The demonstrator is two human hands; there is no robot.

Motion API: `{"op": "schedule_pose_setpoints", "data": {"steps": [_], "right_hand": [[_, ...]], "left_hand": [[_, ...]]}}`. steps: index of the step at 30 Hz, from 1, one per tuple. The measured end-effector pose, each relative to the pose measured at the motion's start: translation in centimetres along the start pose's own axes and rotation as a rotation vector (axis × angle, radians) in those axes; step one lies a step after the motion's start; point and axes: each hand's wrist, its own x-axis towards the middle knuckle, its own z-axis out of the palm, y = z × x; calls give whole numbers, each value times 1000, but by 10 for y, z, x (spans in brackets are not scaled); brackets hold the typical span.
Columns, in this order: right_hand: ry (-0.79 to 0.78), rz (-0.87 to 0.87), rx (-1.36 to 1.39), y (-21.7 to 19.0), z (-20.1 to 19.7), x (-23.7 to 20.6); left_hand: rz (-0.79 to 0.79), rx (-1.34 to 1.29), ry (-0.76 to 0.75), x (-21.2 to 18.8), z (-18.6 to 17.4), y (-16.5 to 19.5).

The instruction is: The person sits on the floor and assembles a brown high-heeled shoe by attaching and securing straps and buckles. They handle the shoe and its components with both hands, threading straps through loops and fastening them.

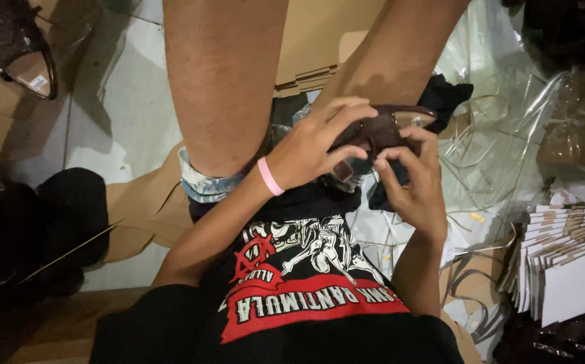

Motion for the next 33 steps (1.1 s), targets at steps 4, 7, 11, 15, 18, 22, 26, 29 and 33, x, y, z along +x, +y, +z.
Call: {"op": "schedule_pose_setpoints", "data": {"steps": [4, 7, 11, 15, 18, 22, 26, 29, 33], "right_hand": [[187, -29, -71, -17, 13, -8], [273, -67, -186, -25, 17, -7], [262, -72, -188, -26, 13, 0], [247, -202, -303, -30, 6, 5], [256, -211, -300, -31, 10, 11], [272, -175, -207, -28, 18, 18], [218, -93, 25, -24, 20, 16], [187, -46, 80, -25, 20, 13], [188, -6, 54, -28, 22, 12]], "left_hand": [[-138, 74, 126, -10, 15, 5], [-118, 142, 159, -13, 26, 3], [-21, 168, 188, -16, 27, -1], [0, 212, 203, -18, 30, -1], [4, 248, 236, -18, 35, -1], [-35, 161, 239, -17, 34, -2], [-153, 18, 219, -15, 29, 0], [-246, -113, 165, -14, 26, 1], [-258, -167, 154, -11, 27, 2]]}}
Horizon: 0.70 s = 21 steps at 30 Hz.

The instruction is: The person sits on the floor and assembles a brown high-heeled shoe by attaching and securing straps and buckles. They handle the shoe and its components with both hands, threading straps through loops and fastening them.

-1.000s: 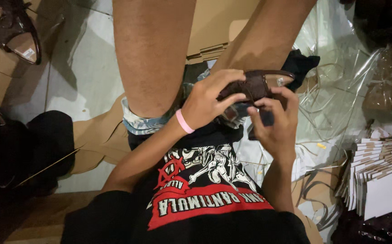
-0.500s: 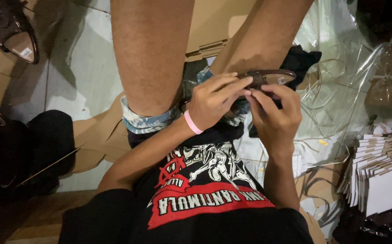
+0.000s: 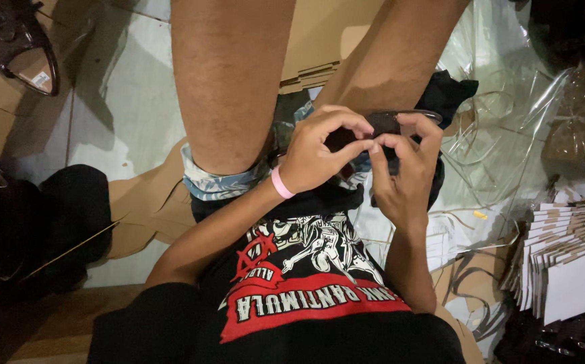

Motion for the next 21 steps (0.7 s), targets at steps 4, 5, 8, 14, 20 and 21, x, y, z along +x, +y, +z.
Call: {"op": "schedule_pose_setpoints", "data": {"steps": [4, 5, 8, 14, 20, 21], "right_hand": [[72, 8, -127, -6, 8, -5], [67, 15, -100, -6, 7, -6], [59, 38, -34, -4, 4, -8], [75, 37, 45, 4, 9, -11], [82, 78, 17, 4, 13, -11], [81, 81, 0, 4, 13, -12]], "left_hand": [[57, 92, 34, -1, 2, 4], [-19, 32, 7, -1, 1, 4], [-166, -90, -58, 4, -7, -2], [-147, -92, -29, 6, -7, -19], [-292, -119, 9, 11, 5, -25], [-305, -124, 35, 12, 8, -25]]}}
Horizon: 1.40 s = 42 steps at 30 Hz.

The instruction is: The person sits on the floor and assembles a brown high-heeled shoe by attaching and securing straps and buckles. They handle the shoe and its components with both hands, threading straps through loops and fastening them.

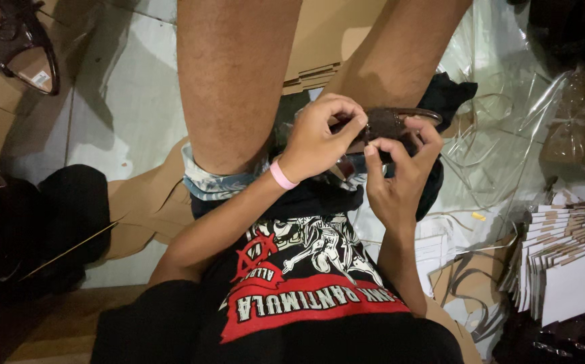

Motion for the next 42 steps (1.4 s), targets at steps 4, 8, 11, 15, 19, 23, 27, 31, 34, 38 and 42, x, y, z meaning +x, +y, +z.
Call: {"op": "schedule_pose_setpoints", "data": {"steps": [4, 8, 11, 15, 19, 23, 27, 31, 34, 38, 42], "right_hand": [[7, -15, -156, 0, -3, -4], [3, -23, -197, 2, -3, -11], [12, 21, -134, 4, -4, -14], [44, 23, -218, 2, -3, -19], [35, 52, -176, 4, -3, -22], [63, 112, -57, 14, 1, -18], [61, 111, -78, 19, 5, -18], [81, 35, -153, 17, 8, -18], [70, 40, -156, 14, 8, -17], [42, 47, -179, 12, 7, -18], [14, 86, -128, 15, 3, -23]], "left_hand": [[159, 104, 81, -6, 9, 4], [216, 193, 141, -9, 17, 9], [225, 238, 141, -6, 21, 11], [245, 294, 142, -4, 22, 11], [260, 292, 173, -5, 22, 12], [244, 245, 22, 2, 9, 12], [173, 176, -92, 2, -6, 14], [148, 173, -23, -2, -2, 16], [131, 117, -11, 4, 3, 15], [88, 87, 69, 5, 7, 13], [149, 191, 109, 2, 13, 15]]}}
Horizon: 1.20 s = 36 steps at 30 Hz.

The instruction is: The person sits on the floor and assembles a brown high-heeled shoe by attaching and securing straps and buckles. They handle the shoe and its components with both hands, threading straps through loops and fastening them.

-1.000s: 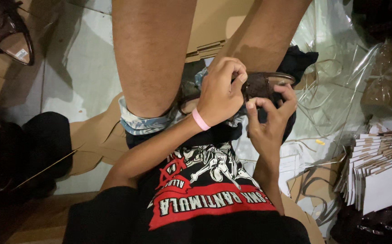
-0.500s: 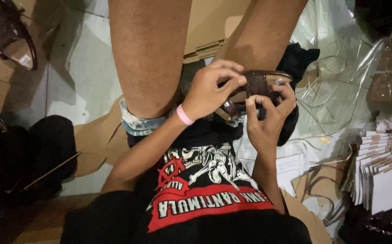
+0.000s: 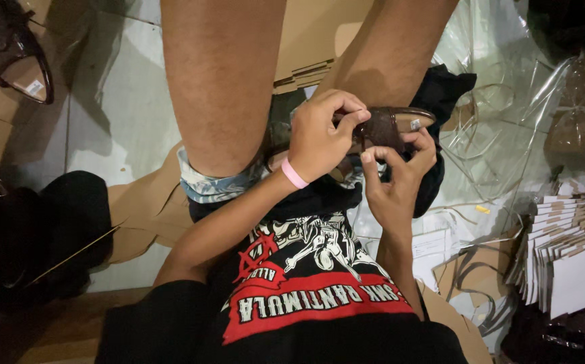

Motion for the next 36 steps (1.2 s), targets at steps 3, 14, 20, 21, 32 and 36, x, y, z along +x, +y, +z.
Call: {"op": "schedule_pose_setpoints", "data": {"steps": [3, 14, 20, 21, 32, 36], "right_hand": [[-40, 37, 24, 6, -3, -3], [-90, 103, 169, 23, -3, -1], [-162, -10, 117, 17, -18, 0], [-175, -30, 86, 16, -19, 0], [-99, -44, -103, 6, -22, -12], [-161, 221, 117, 7, -37, -38]], "left_hand": [[14, 15, 14, 0, 1, 4], [46, 2, -145, 5, -6, 10], [179, -16, -176, -18, -32, 11], [211, 83, -181, -20, -33, 10], [330, 272, -60, -17, -20, 3], [340, 255, -46, -17, -19, 1]]}}
